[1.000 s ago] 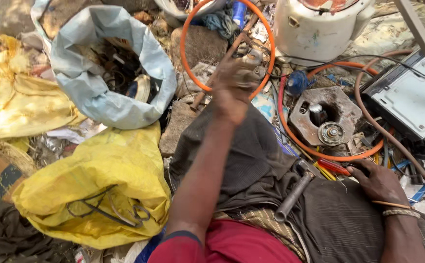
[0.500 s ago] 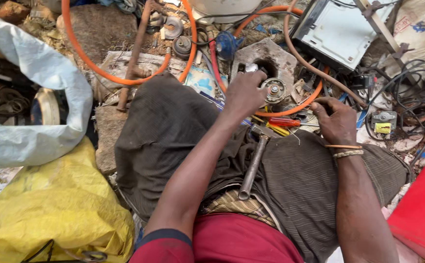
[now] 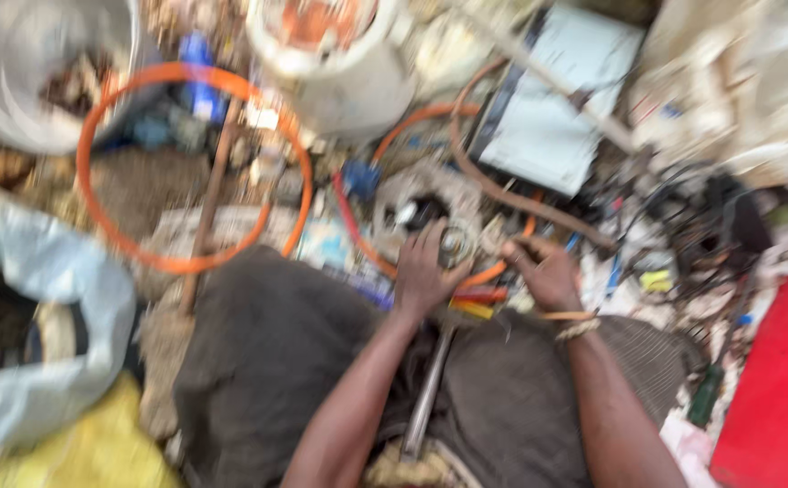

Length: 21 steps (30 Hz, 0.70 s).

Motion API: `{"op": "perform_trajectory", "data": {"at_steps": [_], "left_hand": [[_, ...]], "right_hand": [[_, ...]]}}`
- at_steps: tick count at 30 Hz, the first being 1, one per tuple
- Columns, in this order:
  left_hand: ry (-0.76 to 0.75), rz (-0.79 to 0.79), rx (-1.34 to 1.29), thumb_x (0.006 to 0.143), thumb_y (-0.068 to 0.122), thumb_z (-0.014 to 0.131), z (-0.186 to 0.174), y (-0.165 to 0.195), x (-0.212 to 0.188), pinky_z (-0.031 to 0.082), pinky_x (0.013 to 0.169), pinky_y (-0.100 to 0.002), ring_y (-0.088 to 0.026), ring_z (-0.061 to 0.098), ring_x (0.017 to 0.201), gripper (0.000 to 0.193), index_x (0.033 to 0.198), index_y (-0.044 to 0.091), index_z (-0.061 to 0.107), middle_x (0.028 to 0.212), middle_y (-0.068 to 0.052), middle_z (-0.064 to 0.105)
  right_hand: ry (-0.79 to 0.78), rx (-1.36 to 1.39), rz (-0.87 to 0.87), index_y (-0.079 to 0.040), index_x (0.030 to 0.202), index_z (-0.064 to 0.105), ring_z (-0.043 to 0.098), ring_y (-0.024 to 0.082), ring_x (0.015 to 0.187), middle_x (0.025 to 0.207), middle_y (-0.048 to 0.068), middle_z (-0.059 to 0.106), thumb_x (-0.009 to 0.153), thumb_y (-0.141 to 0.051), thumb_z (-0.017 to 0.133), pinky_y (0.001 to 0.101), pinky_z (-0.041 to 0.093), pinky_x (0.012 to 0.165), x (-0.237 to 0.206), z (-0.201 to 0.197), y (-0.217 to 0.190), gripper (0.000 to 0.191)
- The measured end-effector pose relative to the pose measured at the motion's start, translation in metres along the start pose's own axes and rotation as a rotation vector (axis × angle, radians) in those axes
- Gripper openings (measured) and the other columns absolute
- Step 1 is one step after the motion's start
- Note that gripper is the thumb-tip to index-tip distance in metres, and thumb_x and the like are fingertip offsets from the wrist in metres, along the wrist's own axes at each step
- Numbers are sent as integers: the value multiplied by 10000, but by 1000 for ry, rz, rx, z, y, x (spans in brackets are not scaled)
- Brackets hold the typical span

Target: The person disassembles a small cylindrical electrical component using a screwdriver and hammer, then uses pliers to strip and separate wires. The person works on the component while sitting on the ground in a cluttered outdoor area.

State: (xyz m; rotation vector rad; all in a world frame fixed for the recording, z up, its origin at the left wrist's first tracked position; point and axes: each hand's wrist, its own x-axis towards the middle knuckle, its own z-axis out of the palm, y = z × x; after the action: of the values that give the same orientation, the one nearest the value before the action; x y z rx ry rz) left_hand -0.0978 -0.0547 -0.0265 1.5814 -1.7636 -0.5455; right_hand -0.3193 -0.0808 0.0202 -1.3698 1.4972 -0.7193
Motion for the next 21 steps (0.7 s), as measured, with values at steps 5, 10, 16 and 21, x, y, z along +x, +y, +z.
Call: {"op": "perform_trajectory", "data": {"at_steps": [5,10,16,21], "left_hand": [[-81,136,-83,885,373,759,-9,70,8,388,1113,-507,-382,491,1316,744,1489,32,490,1477,-176,535],[-60,243,-82,963,309,696,-7,97,13,441,1052,-513,-364,574,1265,405,1267,42,679,1429,-174,601],[113,370,14,991,249,656,-15,105,2,494,1019,-493,-366,652,1187,291,1148,10,712,1291,-167,684],[107,296,55,1001,184,640,-30,122,-10,564,883,-465,-370,678,1060,254,1123,-33,685,1164,-198,678]], "right_hand": [[-214,975,353,-153,1341,594,744,246,999,1236,94,714,927,-575,510,435,629,838,3,-8,-3,598],[-127,955,238,-57,1333,617,714,179,983,1139,71,696,1048,-435,500,398,626,834,-13,-10,-4,487],[-163,1014,242,-94,1215,624,707,144,793,974,25,714,1033,-403,515,383,640,749,-24,-9,-6,375],[-216,992,169,-49,1144,630,724,162,828,957,36,712,1065,-406,543,371,638,766,-36,-5,-20,376]]}}
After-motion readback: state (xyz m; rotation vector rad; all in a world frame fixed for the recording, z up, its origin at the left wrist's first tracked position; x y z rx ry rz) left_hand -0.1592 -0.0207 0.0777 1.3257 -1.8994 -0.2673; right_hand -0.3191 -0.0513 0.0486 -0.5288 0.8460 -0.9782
